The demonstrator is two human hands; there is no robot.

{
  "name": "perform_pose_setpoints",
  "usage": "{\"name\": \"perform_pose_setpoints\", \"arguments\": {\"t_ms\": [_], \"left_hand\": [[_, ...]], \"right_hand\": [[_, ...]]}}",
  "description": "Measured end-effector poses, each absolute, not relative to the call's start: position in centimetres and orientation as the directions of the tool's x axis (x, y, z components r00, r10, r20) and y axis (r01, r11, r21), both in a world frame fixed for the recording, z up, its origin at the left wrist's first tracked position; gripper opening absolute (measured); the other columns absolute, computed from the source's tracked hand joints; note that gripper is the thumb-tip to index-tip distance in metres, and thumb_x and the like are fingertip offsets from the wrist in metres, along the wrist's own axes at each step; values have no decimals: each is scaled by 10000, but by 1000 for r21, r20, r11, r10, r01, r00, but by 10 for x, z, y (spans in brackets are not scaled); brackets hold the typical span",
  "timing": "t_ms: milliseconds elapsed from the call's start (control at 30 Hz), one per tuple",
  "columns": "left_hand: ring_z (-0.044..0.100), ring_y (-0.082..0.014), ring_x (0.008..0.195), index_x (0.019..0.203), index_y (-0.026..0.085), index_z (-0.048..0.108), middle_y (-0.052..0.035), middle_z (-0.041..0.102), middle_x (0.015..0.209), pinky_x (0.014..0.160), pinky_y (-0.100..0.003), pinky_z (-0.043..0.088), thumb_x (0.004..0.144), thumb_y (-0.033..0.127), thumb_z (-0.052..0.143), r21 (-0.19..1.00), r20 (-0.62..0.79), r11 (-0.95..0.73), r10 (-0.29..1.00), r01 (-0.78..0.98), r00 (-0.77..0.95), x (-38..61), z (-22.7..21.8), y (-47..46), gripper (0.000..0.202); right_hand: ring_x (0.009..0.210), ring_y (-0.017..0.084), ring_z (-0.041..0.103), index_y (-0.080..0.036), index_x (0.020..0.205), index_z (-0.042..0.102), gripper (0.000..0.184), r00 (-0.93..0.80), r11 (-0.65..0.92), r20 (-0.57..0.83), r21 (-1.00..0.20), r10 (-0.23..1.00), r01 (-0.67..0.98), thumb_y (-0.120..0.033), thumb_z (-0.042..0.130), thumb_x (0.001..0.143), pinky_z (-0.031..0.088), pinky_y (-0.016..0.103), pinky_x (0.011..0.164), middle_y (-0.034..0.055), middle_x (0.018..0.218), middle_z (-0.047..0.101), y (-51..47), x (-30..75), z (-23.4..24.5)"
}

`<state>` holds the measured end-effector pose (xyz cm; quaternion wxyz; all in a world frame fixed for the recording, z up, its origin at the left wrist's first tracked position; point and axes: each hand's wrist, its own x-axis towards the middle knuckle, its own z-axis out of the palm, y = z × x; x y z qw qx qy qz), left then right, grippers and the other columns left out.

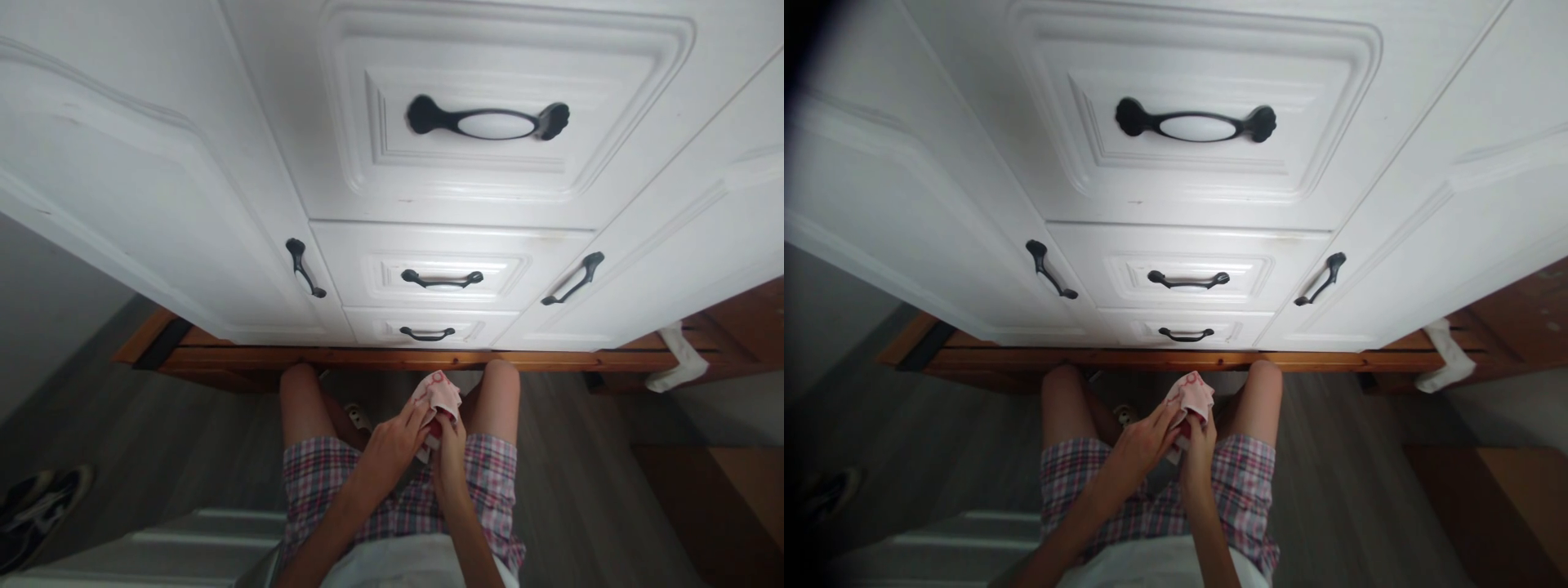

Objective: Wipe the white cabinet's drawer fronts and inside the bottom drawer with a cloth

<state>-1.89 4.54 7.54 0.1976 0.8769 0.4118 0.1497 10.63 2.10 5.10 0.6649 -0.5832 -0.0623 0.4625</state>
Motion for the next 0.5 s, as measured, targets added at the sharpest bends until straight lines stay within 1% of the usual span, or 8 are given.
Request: {"name": "perform_pose_setpoints", "arguments": {"t_ms": [67, 100, 200, 267, 333, 400, 467, 500], "left_hand": [[804, -337, 1110, 1616, 246, 429, -161, 702, 1449, 846, -400, 675, 1121, 245, 510, 443, 46, -604, 754, 663, 655, -20, 73, 41, 502], [813, -337, 1065, 1627, 246, 421, -155, 724, 1413, 817, -397, 676, 1101, 195, 511, 432, 8, -618, 731, 657, 682, -21, 72, 38, 536], [823, -328, 934, 1599, 221, 479, -162, 754, 1337, 742, -393, 667, 1008, 29, 422, 415, -92, -643, 673, 643, 733, -17, 68, 27, 624], [818, -346, 963, 1610, 184, 478, -190, 745, 1336, 762, -417, 667, 953, -11, 381, 434, -124, -639, 656, 635, 744, -14, 67, 20, 693], [805, -360, 1028, 1664, 163, 412, -199, 740, 1335, 821, -440, 666, 952, 6, 393, 486, -131, -623, 642, 613, 756, -12, 70, 17, 730], [792, -335, 1077, 1683, 205, 401, -155, 757, 1308, 886, -413, 654, 995, 72, 471, 590, -115, -617, 575, 521, 810, -12, 78, 19, 704], [791, -266, 1037, 1597, 292, 540, -71, 789, 1209, 908, -336, 634, 1049, 172, 553, 716, -47, -595, 480, 365, 876, -14, 90, 33, 561], [787, -230, 1009, 1517, 319, 623, -39, 795, 1149, 915, -302, 621, 1078, 226, 568, 764, 15, -574, 473, 295, 881, -15, 96, 44, 452]], "right_hand": [[895, 226, 747, -205, 1099, 740, 510, 486, -109, -505, -765, 713, -635, -454, 862, 671, 620, 345, 843, 27, 979, 780, 15, 108, 53], [927, 237, 757, -211, 1118, 741, 547, 454, -124, -514, -750, 728, -650, -461, 891, 655, 627, 356, 866, 32, 1005, 785, 13, 109, 55], [1009, 258, 768, -212, 1194, 742, 676, 406, -172, -491, -774, 771, -609, -441, 978, 604, 634, 357, 914, 52, 1074, 797, 8, 112, 56], [1032, 259, 767, -194, 1220, 741, 707, 416, -178, -476, -796, 775, -579, -444, 995, 608, 631, 345, 927, 69, 1102, 802, 7, 115, 54], [1016, 261, 768, -175, 1219, 744, 699, 464, -175, -490, -803, 737, -570, -509, 971, 647, 634, 342, 899, 85, 1108, 805, 8, 119, 48], [996, 273, 771, -164, 1230, 741, 721, 515, -175, -508, -808, 691, -562, -600, 924, 686, 638, 349, 848, 98, 1114, 806, 8, 127, 40], [993, 289, 774, -157, 1287, 721, 803, 552, -185, -506, -825, 662, -534, -690, 876, 706, 638, 364, 819, 110, 1141, 804, 6, 140, 33], [1013, 297, 774, -155, 1328, 702, 849, 570, -202, -501, -838, 651, -506, -737, 839, 725, 638, 373, 827, 115, 1169, 801, 4, 148, 29]]}}
